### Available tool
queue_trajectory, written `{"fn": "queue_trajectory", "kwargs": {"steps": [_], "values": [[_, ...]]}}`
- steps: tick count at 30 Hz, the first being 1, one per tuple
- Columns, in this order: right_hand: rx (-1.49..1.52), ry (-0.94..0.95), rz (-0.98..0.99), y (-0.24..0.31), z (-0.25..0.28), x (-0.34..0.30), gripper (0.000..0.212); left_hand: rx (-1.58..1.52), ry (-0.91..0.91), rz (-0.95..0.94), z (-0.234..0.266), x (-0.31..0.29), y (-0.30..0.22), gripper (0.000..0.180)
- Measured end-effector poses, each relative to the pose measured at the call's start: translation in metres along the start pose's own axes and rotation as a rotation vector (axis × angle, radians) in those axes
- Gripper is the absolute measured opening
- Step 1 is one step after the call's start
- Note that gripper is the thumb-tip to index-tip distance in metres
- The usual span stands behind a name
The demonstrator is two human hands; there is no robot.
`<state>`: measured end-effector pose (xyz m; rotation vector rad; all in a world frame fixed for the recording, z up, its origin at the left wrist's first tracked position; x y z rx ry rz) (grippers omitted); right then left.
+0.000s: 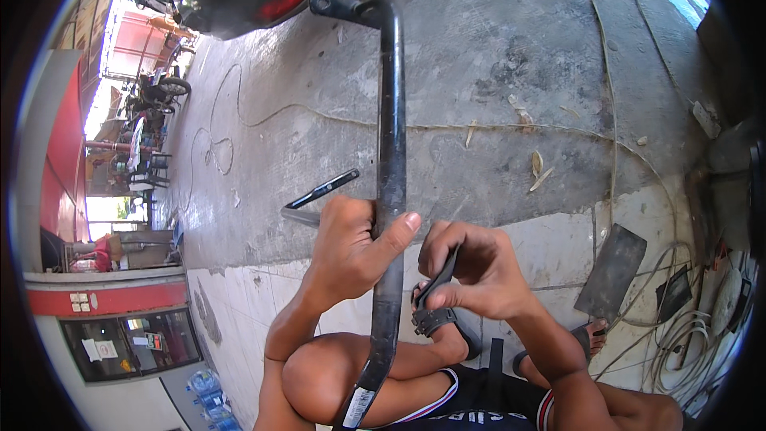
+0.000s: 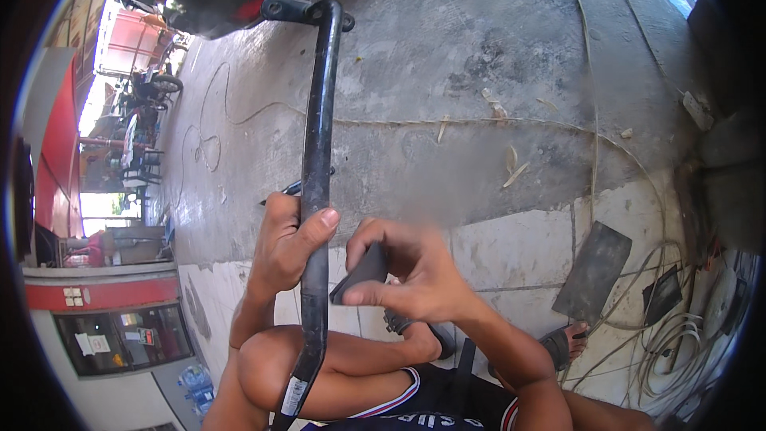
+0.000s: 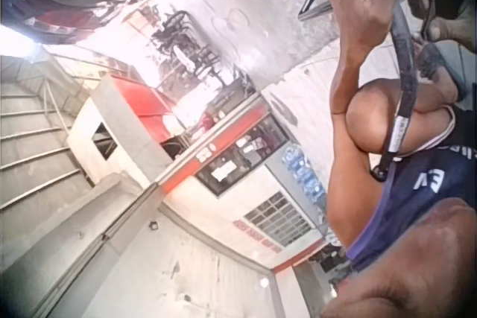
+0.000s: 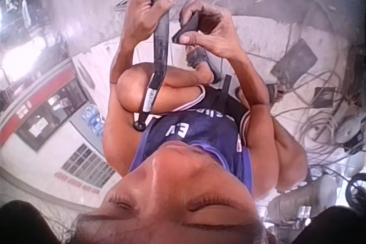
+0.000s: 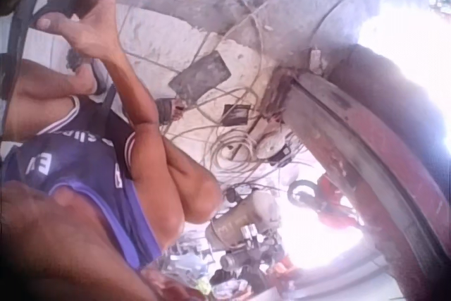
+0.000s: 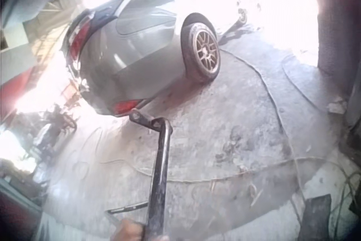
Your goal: The person sits on the floor and sands a black metal bar using a sanding block. They rotate the bar to sand different sides and edges, then inspect the surface.
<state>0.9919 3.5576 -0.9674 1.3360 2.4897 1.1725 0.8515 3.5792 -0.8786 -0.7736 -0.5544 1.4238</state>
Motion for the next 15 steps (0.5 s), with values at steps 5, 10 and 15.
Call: {"fn": "queue_trajectory", "kwargs": {"steps": [5, 10, 15], "values": [[-0.039, -0.155, 0.077, 0.005, -0.010, -0.002, 0.029, -0.068, -0.007, 0.032, -0.003, -0.005, -0.001, 0.054], [-0.299, -0.185, 0.085, 0.018, -0.014, -0.010, 0.032, -0.110, -0.041, 0.056, 0.003, -0.006, 0.004, 0.053], [-0.410, -0.193, 0.094, 0.024, -0.025, -0.001, 0.042, -0.189, -0.127, 0.039, 0.001, -0.004, 0.011, 0.055]]}}
Point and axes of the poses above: each hand's wrist, its own x-axis towards the middle knuckle, its own z-axis out of the back of the hand, y = z × x, the point moved 7 cm from there along x, towards the middle knuckle, and after that the axes turned 1 degree about y, right-handed, at the moved point
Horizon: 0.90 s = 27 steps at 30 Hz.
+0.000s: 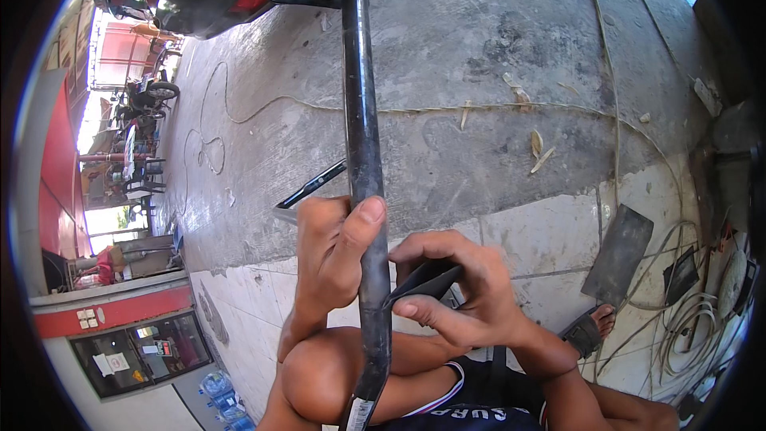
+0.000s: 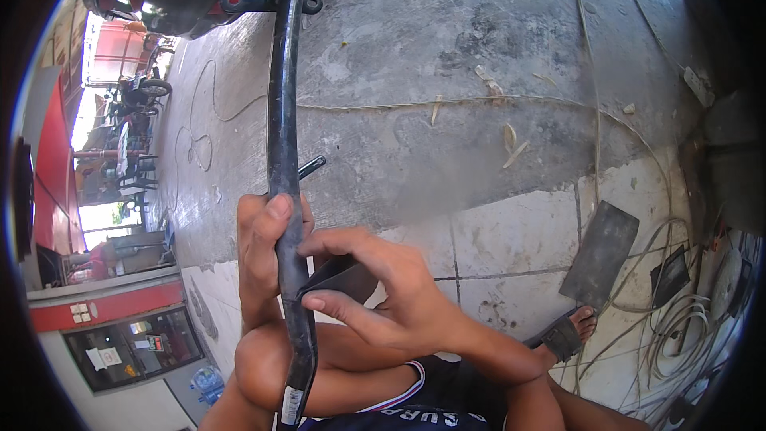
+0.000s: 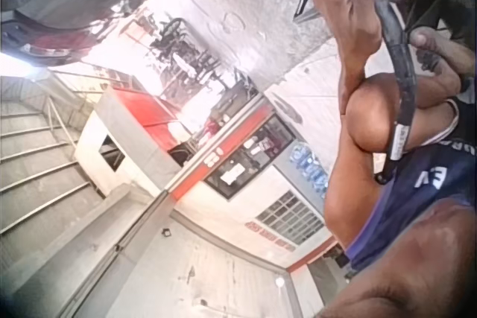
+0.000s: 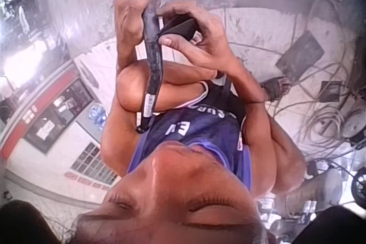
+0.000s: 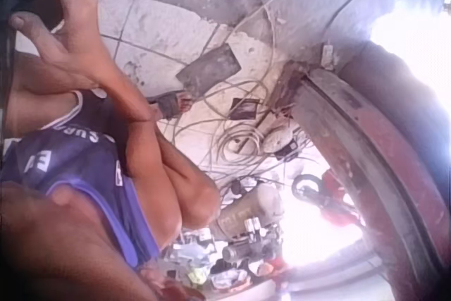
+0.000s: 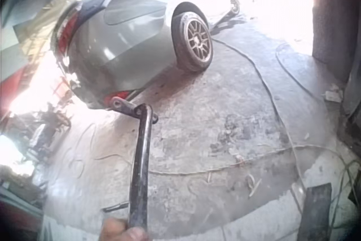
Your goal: The person sits on the floor and sands a black metal bar using a sanding block. They rotate the bar to sand different sides and edges, then inspect the surface.
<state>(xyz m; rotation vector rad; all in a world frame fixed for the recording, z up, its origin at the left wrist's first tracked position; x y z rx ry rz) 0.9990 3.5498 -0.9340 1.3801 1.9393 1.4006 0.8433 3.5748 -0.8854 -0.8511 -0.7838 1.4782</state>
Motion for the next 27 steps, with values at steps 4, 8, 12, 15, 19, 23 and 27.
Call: {"fn": "queue_trajectory", "kwargs": {"steps": [4, 8, 12, 15, 19, 23, 27], "values": [[-0.157, -0.013, 0.084, 0.007, -0.003, 0.004, 0.050, 0.018, -0.013, -0.001, 0.002, -0.002, -0.001, 0.059], [-0.139, -0.160, 0.024, 0.011, -0.004, 0.000, 0.056, 0.032, -0.054, 0.004, 0.004, -0.002, 0.002, 0.063], [-0.273, -0.133, 0.117, 0.014, -0.003, 0.000, 0.042, -0.024, -0.112, 0.071, 0.011, -0.007, 0.017, 0.066], [-0.319, -0.125, 0.241, 0.028, -0.009, 0.004, 0.032, -0.066, -0.139, 0.084, 0.014, -0.009, 0.017, 0.066], [-0.401, -0.150, 0.358, 0.041, -0.019, 0.011, 0.032, -0.085, -0.129, 0.169, 0.015, -0.012, 0.018, 0.064], [-0.380, -0.090, 0.409, 0.043, -0.040, 0.019, 0.032, -0.138, -0.364, 0.259, 0.034, -0.031, 0.000, 0.057], [-0.422, -0.079, 0.345, 0.042, -0.032, 0.018, 0.031, -0.196, -0.218, 0.143, 0.027, -0.021, 0.022, 0.056]]}}
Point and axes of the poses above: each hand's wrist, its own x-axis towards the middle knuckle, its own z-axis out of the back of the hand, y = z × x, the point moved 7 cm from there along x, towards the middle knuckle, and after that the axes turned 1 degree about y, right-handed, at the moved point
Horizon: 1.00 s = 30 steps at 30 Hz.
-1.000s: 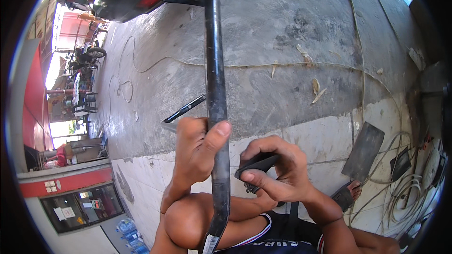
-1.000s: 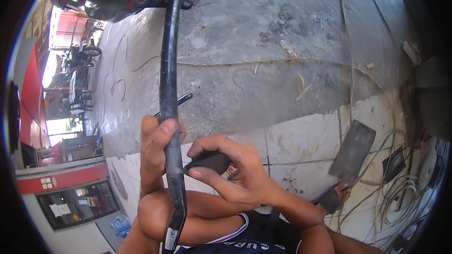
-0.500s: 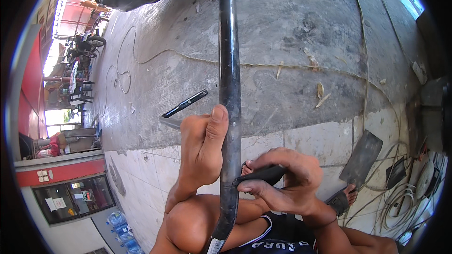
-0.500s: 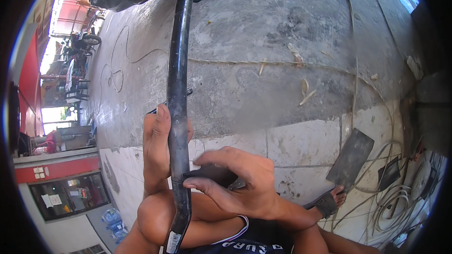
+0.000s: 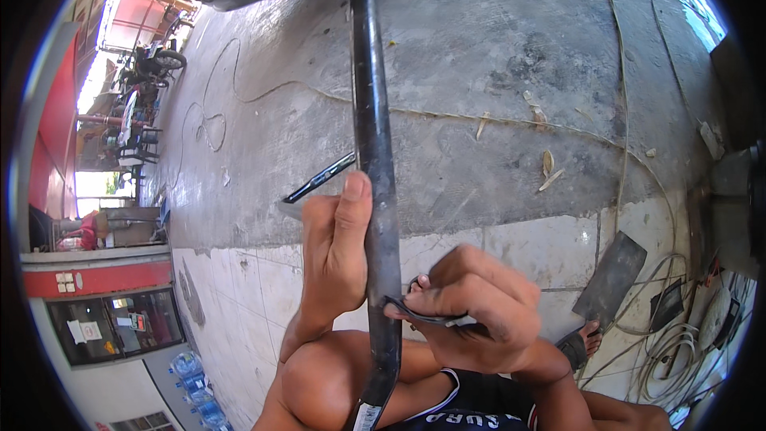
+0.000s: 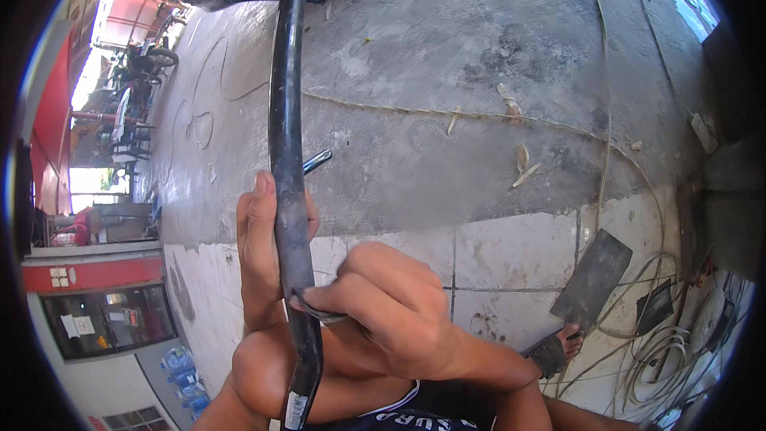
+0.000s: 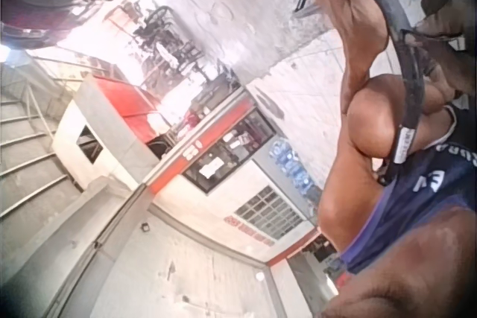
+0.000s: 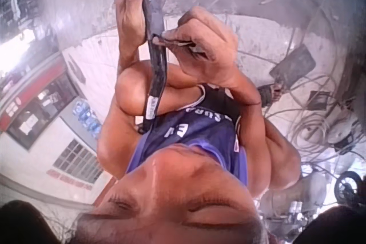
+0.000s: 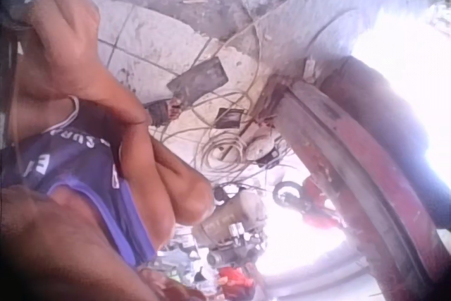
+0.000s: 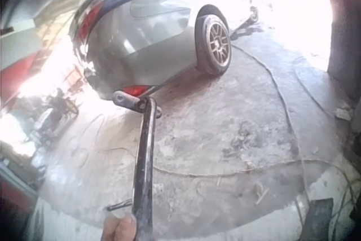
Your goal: The person sits on the floor and sands a black metal bar using a sanding block. They rotate the bar to sand different sides and edges, then inspect the surface.
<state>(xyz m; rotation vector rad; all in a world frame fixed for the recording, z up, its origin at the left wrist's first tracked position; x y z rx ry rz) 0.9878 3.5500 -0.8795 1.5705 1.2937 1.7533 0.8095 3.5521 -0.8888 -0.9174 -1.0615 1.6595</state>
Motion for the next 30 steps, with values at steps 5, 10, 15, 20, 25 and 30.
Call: {"fn": "queue_trajectory", "kwargs": {"steps": [5, 10, 15, 20, 25, 30], "values": [[0.041, 0.058, 0.070, 0.001, -0.010, 0.003, 0.031, 0.155, 0.043, 0.017, 0.004, -0.005, 0.003, 0.060], [0.023, 0.085, 0.052, 0.006, -0.009, 0.007, 0.029, 0.185, 0.055, 0.035, -0.002, -0.002, 0.000, 0.063], [0.054, 0.076, 0.025, -0.003, -0.011, -0.010, 0.027, 0.145, 0.049, 0.030, 0.004, -0.003, 0.003, 0.061], [-0.008, 0.015, 0.047, 0.001, -0.005, 0.019, 0.027, 0.122, 0.048, 0.064, -0.008, 0.000, 0.005, 0.060], [0.028, 0.017, -0.009, -0.009, -0.002, -0.012, 0.027, 0.190, 0.051, -0.016, -0.002, -0.001, 0.006, 0.061], [0.098, 0.012, 0.044, 0.006, -0.009, 0.004, 0.027, 0.108, -0.018, 0.044, 0.007, -0.010, -0.015, 0.062]]}}
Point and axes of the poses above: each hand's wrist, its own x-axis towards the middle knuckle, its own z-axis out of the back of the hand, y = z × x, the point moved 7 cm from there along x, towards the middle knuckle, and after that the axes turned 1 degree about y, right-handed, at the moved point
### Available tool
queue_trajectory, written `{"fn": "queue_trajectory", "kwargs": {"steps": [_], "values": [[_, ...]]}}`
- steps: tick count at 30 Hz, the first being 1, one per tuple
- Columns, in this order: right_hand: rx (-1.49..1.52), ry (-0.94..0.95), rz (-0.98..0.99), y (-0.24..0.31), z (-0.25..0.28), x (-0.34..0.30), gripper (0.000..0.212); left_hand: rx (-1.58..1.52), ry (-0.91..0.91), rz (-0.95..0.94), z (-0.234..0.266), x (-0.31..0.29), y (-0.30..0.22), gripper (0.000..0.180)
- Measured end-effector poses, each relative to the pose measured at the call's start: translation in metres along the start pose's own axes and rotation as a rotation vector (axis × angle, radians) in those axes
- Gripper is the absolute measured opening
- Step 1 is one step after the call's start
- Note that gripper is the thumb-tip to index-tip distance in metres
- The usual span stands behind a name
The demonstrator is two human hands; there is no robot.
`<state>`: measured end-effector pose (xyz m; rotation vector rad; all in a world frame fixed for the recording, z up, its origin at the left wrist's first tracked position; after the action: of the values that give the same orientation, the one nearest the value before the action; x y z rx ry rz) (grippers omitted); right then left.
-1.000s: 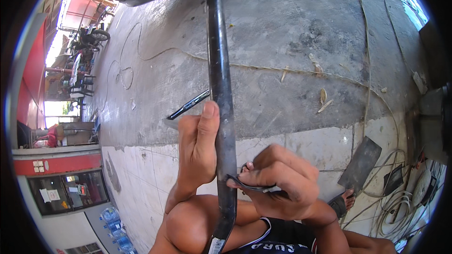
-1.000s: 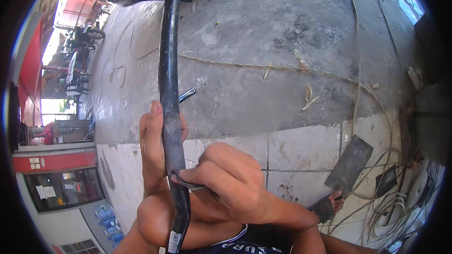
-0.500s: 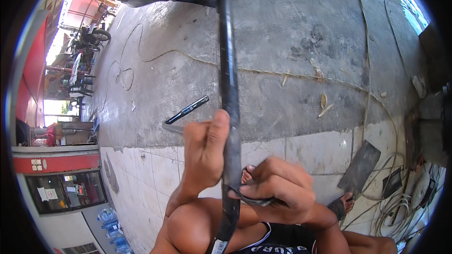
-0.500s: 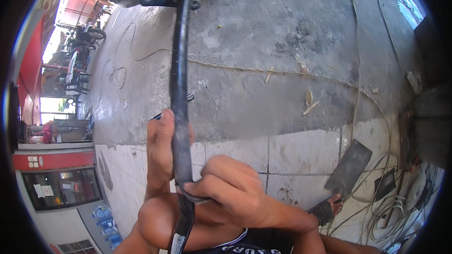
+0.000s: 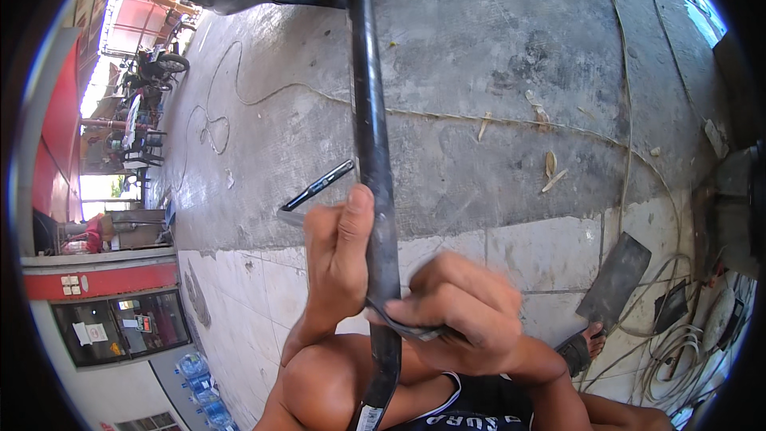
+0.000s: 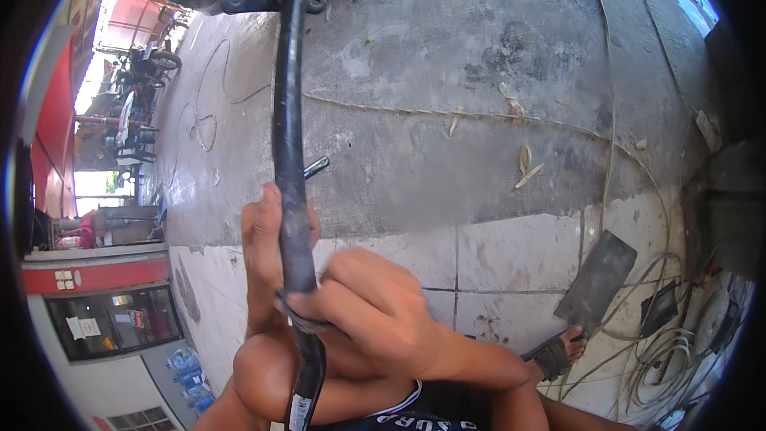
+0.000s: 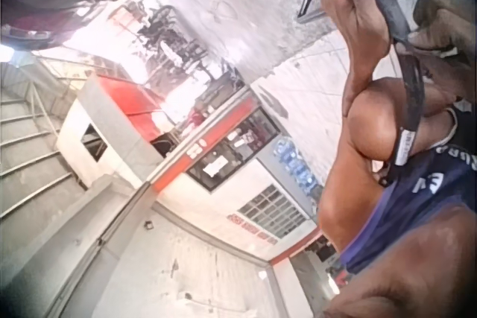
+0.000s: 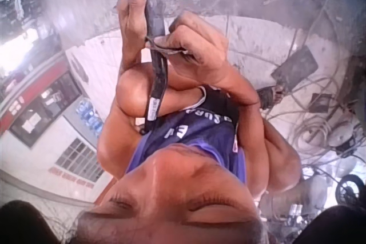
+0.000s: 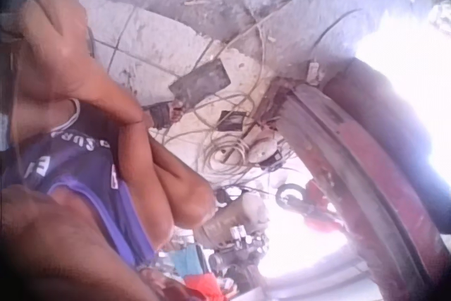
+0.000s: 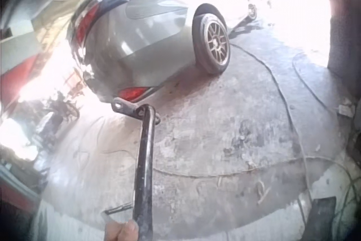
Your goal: The person sits on the floor and sands a black metal bar using a sanding block. They rotate the bar to sand different sides and edges, then inspect the surface.
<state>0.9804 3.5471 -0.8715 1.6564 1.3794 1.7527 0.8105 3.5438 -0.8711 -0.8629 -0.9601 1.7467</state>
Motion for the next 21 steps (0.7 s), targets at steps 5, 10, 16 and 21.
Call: {"fn": "queue_trajectory", "kwargs": {"steps": [5, 10, 16, 21], "values": [[-0.044, 0.018, -0.037, -0.015, 0.008, -0.004, 0.028, 0.053, 0.074, -0.055, -0.018, 0.010, 0.026, 0.060], [-0.008, -0.025, -0.060, -0.016, 0.008, -0.027, 0.029, 0.019, 0.067, -0.055, -0.012, 0.008, 0.023, 0.057], [-0.043, -0.042, -0.014, -0.020, 0.007, -0.004, 0.031, -0.086, -0.013, 0.013, -0.018, 0.009, 0.019, 0.060], [0.017, -0.004, -0.062, -0.022, 0.005, -0.023, 0.030, 0.118, 0.032, -0.110, -0.009, 0.008, 0.023, 0.065]]}}
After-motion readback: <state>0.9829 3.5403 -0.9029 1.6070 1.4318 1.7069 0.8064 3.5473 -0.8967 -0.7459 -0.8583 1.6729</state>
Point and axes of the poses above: each hand's wrist, its own x-axis towards the middle knuckle, its own z-axis out of the back of the hand, y = z × x, the point moved 7 cm from there along x, towards the middle knuckle, and after that the axes turned 1 degree about y, right-handed, at the moved point
